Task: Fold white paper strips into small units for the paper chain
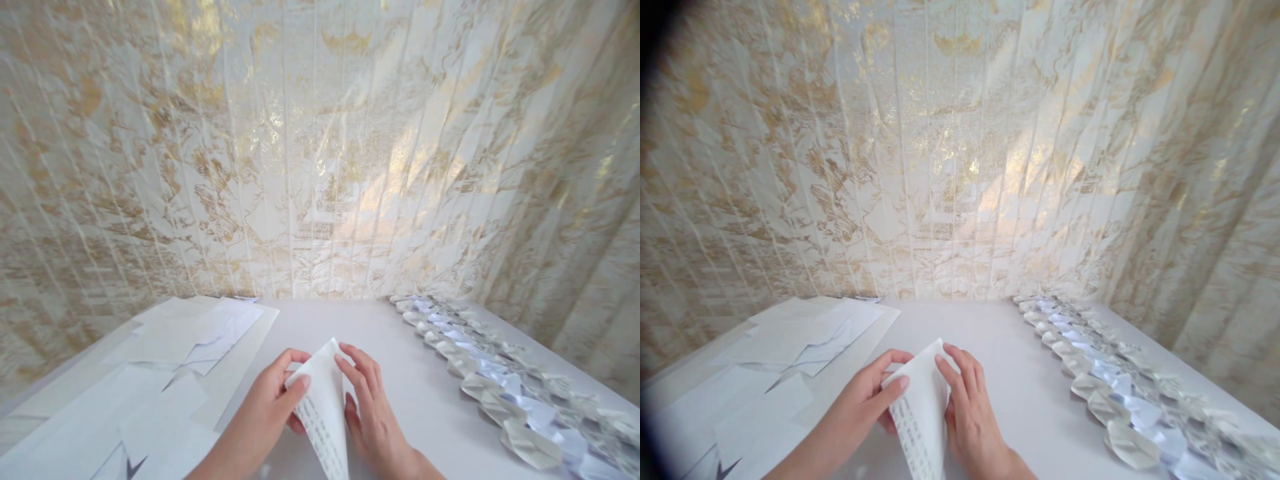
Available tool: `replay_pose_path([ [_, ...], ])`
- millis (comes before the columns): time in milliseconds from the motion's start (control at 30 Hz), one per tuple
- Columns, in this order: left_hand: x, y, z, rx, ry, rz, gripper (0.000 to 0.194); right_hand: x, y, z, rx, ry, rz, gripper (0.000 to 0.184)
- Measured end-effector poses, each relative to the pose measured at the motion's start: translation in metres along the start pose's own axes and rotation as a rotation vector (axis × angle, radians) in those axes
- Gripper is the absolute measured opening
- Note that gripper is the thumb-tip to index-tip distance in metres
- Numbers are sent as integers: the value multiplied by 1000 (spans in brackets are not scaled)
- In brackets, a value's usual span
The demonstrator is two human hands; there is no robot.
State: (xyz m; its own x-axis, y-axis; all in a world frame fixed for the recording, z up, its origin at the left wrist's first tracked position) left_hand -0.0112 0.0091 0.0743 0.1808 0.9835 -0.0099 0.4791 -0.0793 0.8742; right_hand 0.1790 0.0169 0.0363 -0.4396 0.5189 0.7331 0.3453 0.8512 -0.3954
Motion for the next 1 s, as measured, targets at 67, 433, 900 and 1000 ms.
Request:
replay_pose_path([
  [67, 0, -13, 10, -110, 26, -54, 46, -2, -1, -8, -17, -32, -42, 71],
  [433, 14, -56, 13, -102, -17, -147, 45, -10, -15, -13, -115, -481, -329, 32],
  [900, 11, -34, -66, 714, 206, -96, 42, -14, -3, -4, 146, -434, -66, 15],
  [1000, 11, -50, -127, 973, 412, -259, 59, -16, -1, -2, 134, -452, -29, 12],
])
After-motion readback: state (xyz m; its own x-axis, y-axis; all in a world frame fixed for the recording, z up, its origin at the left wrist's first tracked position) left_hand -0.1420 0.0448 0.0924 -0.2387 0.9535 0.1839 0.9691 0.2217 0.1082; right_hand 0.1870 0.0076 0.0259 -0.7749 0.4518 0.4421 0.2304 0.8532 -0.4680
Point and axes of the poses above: each hand's wrist, its own x-axis towards the middle knuckle, its own z-axis out of the palm, y = z × x, the point moved 2 cm from there along x, towards the middle knuckle, and after that the axes turned 12 degrees about x, right-handed, at the moved point
